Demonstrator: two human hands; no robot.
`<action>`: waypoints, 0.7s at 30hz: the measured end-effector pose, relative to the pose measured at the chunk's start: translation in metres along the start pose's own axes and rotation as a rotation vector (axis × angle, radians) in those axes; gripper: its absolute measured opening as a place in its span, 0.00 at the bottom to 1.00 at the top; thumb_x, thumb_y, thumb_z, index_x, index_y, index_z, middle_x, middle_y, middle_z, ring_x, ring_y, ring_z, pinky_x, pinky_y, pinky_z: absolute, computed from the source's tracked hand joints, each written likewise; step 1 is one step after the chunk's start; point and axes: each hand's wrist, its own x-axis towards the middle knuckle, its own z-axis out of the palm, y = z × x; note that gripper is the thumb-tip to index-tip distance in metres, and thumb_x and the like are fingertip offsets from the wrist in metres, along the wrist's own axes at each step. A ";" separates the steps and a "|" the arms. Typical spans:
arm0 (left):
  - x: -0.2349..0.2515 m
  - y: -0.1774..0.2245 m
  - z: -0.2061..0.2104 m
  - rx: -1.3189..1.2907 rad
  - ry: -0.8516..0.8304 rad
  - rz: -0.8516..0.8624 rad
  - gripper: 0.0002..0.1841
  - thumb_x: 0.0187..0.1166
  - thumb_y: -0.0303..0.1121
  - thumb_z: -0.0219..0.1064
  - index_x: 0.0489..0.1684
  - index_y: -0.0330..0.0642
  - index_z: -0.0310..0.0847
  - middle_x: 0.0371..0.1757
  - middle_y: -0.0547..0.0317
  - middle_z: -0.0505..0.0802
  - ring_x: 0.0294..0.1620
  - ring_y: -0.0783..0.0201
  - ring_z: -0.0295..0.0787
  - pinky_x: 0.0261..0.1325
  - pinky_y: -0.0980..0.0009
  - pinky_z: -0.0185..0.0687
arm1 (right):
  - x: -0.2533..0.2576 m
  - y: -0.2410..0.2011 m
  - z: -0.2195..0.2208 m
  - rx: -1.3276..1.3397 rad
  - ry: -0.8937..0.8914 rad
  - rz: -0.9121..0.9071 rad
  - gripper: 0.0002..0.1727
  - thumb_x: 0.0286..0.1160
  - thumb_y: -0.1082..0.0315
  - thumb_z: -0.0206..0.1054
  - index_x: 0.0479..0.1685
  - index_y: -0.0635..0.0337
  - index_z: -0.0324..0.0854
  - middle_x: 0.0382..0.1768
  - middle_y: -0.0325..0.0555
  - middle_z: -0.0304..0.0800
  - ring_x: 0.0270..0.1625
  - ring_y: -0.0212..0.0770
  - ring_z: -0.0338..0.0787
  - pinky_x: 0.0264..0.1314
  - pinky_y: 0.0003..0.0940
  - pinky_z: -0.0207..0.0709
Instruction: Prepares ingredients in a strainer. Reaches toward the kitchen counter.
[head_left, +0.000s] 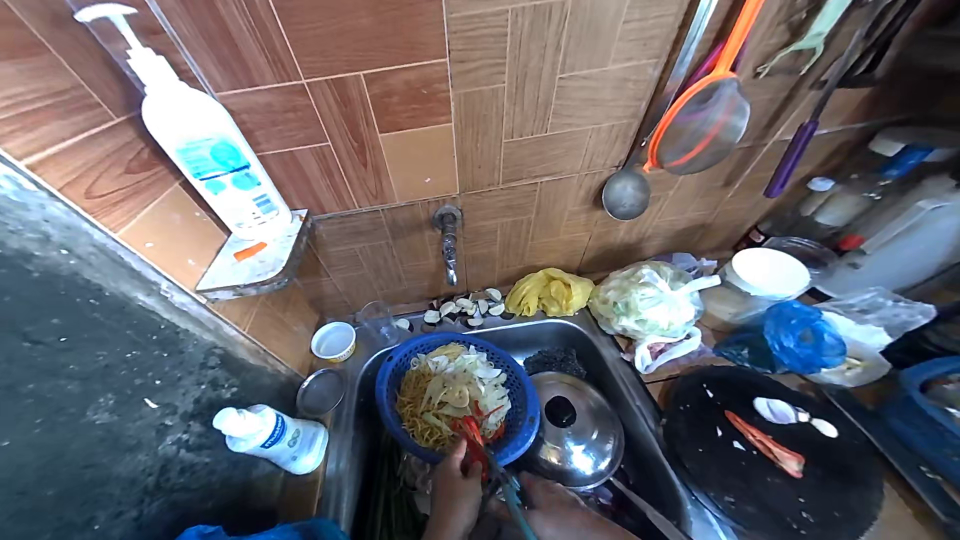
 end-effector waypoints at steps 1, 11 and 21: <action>-0.001 0.001 -0.001 -0.005 -0.016 0.005 0.30 0.85 0.25 0.61 0.88 0.33 0.62 0.74 0.37 0.84 0.68 0.51 0.86 0.73 0.56 0.80 | 0.000 0.000 -0.001 -0.007 -0.004 0.005 0.49 0.74 0.24 0.59 0.76 0.63 0.74 0.68 0.64 0.84 0.73 0.63 0.82 0.76 0.66 0.71; 0.002 0.002 -0.003 -0.245 -0.036 -0.067 0.30 0.85 0.22 0.61 0.89 0.34 0.60 0.69 0.39 0.86 0.58 0.57 0.89 0.62 0.62 0.85 | 0.005 -0.007 0.003 -0.016 0.015 -0.036 0.41 0.83 0.32 0.56 0.67 0.66 0.81 0.63 0.65 0.87 0.70 0.63 0.85 0.74 0.64 0.73; 0.009 0.002 -0.007 -0.138 -0.024 0.003 0.24 0.91 0.27 0.50 0.87 0.35 0.64 0.84 0.42 0.75 0.73 0.55 0.81 0.74 0.60 0.78 | 0.006 0.000 -0.001 0.091 -0.011 -0.021 0.47 0.76 0.27 0.59 0.76 0.62 0.75 0.68 0.65 0.85 0.74 0.63 0.83 0.78 0.66 0.70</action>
